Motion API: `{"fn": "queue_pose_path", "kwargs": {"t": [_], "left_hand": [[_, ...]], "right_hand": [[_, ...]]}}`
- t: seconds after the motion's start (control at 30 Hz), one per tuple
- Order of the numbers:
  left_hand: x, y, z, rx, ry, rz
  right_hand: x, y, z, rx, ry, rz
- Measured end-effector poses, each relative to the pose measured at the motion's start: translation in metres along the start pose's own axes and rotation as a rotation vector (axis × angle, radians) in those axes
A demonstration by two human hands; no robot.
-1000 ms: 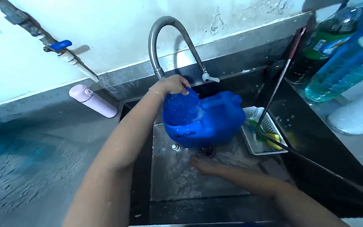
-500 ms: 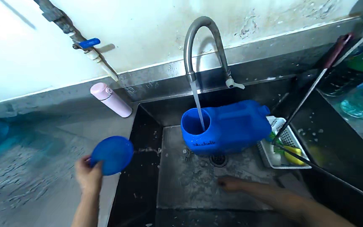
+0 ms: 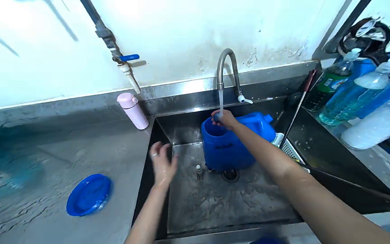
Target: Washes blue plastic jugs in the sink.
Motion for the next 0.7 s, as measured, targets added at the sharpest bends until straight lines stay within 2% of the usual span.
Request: {"fn": "queue_pose_path", "kwargs": {"t": [0.07,0.13,0.2,0.27,0.3,0.37,0.43,0.5,0.57,0.6,0.7], "left_hand": [[0.036,-0.016,-0.046,-0.049,0.07,0.196],[0.074,-0.037,-0.079,-0.264,0.344,0.351],[0.112,-0.058,-0.098,-0.542,0.727,0.42],[0.141,-0.074,-0.104,-0.609,0.845,0.401],[0.151,-0.081,-0.105,-0.554,0.754,0.386],[0.165,-0.087,-0.111,-0.357,0.312,0.384],[0.184,-0.083,-0.123,-0.214,-0.111,0.484],[0.204,-0.088,-0.135,-0.197,-0.353,0.609],[0.211,-0.092,-0.134,-0.26,-0.416,0.65],[0.212,-0.093,-0.132,-0.288,-0.409,0.651],[0.212,-0.093,-0.125,-0.327,-0.354,0.63]], "right_hand": [[0.005,0.002,0.005,0.012,0.233,0.06],[0.014,0.008,0.017,-0.042,0.429,0.136],[0.022,0.017,0.026,-0.165,0.527,0.24],[0.006,0.028,0.038,-0.247,0.53,0.317],[-0.016,0.029,0.039,-0.293,0.584,0.314],[-0.075,0.024,0.017,-0.273,0.805,0.27],[-0.112,0.03,-0.012,-0.204,0.972,0.308],[-0.136,0.021,-0.007,-0.172,0.876,0.215],[-0.159,-0.009,-0.008,-0.222,0.675,-0.026],[-0.166,-0.028,-0.015,-0.192,0.563,-0.076],[-0.178,-0.062,-0.035,-0.089,0.288,-0.087]]}}
Point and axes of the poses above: each hand's wrist, its own y-axis away from the middle knuckle, its own x-axis out of the palm, z = x × y, the point moved 6 cm from there along -y, towards the middle knuckle, and after that the axes turned 8 degrees about -x, right-handed, at the moved point
